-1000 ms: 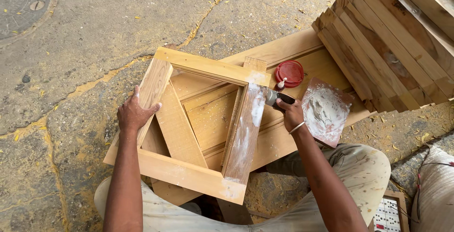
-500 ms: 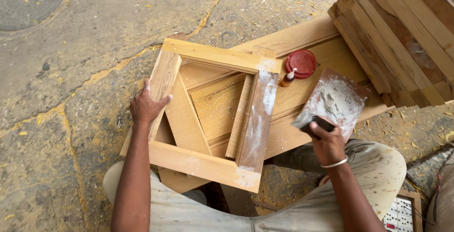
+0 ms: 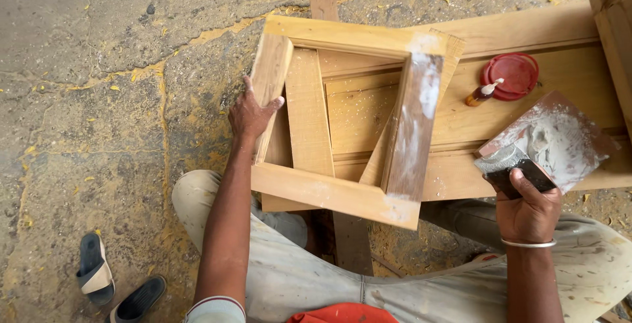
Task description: The person scoops white filler from a board and applies it to the joints and edges of a wooden frame using a putty knife. The person repeatedly reloads the tool and smooths the filler along the frame's corners and seams.
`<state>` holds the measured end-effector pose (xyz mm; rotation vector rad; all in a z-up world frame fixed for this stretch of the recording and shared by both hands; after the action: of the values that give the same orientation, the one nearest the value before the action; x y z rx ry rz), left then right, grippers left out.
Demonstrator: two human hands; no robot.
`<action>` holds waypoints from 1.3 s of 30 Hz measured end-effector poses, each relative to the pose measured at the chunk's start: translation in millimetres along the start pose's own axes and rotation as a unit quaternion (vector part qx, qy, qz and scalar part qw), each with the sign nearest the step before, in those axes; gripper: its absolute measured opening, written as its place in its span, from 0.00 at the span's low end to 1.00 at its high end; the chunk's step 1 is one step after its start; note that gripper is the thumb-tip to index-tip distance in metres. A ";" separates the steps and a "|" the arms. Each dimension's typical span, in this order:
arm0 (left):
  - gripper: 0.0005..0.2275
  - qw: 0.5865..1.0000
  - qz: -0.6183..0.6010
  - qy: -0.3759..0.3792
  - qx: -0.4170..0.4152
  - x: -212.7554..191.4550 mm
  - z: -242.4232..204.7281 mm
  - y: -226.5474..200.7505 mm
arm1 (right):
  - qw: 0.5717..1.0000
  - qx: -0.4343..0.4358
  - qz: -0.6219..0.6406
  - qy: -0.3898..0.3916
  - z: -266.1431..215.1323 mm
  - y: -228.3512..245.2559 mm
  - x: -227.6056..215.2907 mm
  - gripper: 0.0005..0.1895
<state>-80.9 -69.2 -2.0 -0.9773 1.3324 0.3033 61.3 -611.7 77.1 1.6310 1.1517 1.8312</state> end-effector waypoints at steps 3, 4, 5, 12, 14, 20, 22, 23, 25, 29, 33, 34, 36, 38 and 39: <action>0.54 0.997 0.014 0.021 -0.077 -5.2 -1.8 11.8 | 1.000 0.008 0.004 0.018 -5.4 0.0 1.6 0.10; 0.54 0.996 0.021 0.023 -0.087 -6.6 -1.5 13.1 | 1.000 0.012 0.001 0.017 -6.4 -0.2 2.7 0.10; 0.54 0.995 0.026 0.023 -0.098 -7.2 -0.2 12.1 | 1.000 0.013 -0.003 0.018 -4.9 0.8 4.4 0.10; 0.58 0.982 -0.032 -0.003 -0.185 1.5 -17.1 -23.0 | 1.000 0.001 -0.006 0.021 -2.8 2.6 5.8 0.09; 0.59 0.958 -0.076 0.029 -0.276 9.1 -33.4 -40.6 | 1.000 0.000 0.004 0.023 -2.8 2.0 3.4 0.07; 0.55 0.989 -0.040 0.057 -0.128 13.1 -97.3 -66.8 | 0.999 0.022 -0.027 0.014 2.6 2.2 10.8 0.09; 0.53 0.998 0.003 -0.053 -0.037 -1.3 -92.9 -65.2 | 0.999 0.023 -0.028 0.036 1.6 -3.7 13.8 0.05; 0.53 0.994 0.022 -0.104 0.009 -7.6 -86.0 -63.9 | 0.998 0.023 -0.032 0.045 -1.1 -5.5 14.1 0.04; 0.54 0.990 -0.085 -0.081 -0.083 -16.4 -53.4 -55.6 | 0.993 0.061 -0.086 0.048 -4.7 -14.2 16.2 0.08; 0.51 0.988 -0.039 -0.087 -0.121 -18.3 -8.2 -43.1 | 0.980 0.121 -0.151 0.051 -5.3 -27.0 16.8 0.14; 0.42 0.986 0.003 -0.163 0.026 1.5 0.3 -68.0 | 0.988 0.096 -0.121 0.008 1.4 -34.9 8.2 0.11; 0.40 0.982 -0.010 -0.160 0.099 12.0 -0.9 -87.2 | 0.990 0.091 -0.111 -0.006 3.1 -32.1 5.0 0.10; 0.35 0.956 -0.051 -0.166 0.237 36.5 1.4 -146.5 | 0.991 0.073 -0.106 -0.030 10.9 -26.1 -0.6 0.09; 0.27 0.926 -0.112 -0.129 0.336 60.7 3.9 -219.7 | 0.993 0.056 -0.095 -0.038 13.3 -21.2 -4.8 0.08; 0.22 0.914 -0.141 -0.086 0.372 71.4 7.8 -258.3 | 0.994 0.048 -0.088 -0.035 11.8 -20.1 -6.3 0.07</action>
<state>121.8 -239.2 41.2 -0.4630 0.9951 -0.3236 69.7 -601.8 56.7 1.5768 1.3256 1.6182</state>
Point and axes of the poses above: each hand's wrist, its own z-axis towards the middle knuckle, its own x-axis out of the palm, y = z × x, the point moved 1 cm from there along z, towards the middle knuckle, and after that the axes turned 3 degrees about y, right-handed, at the moved point
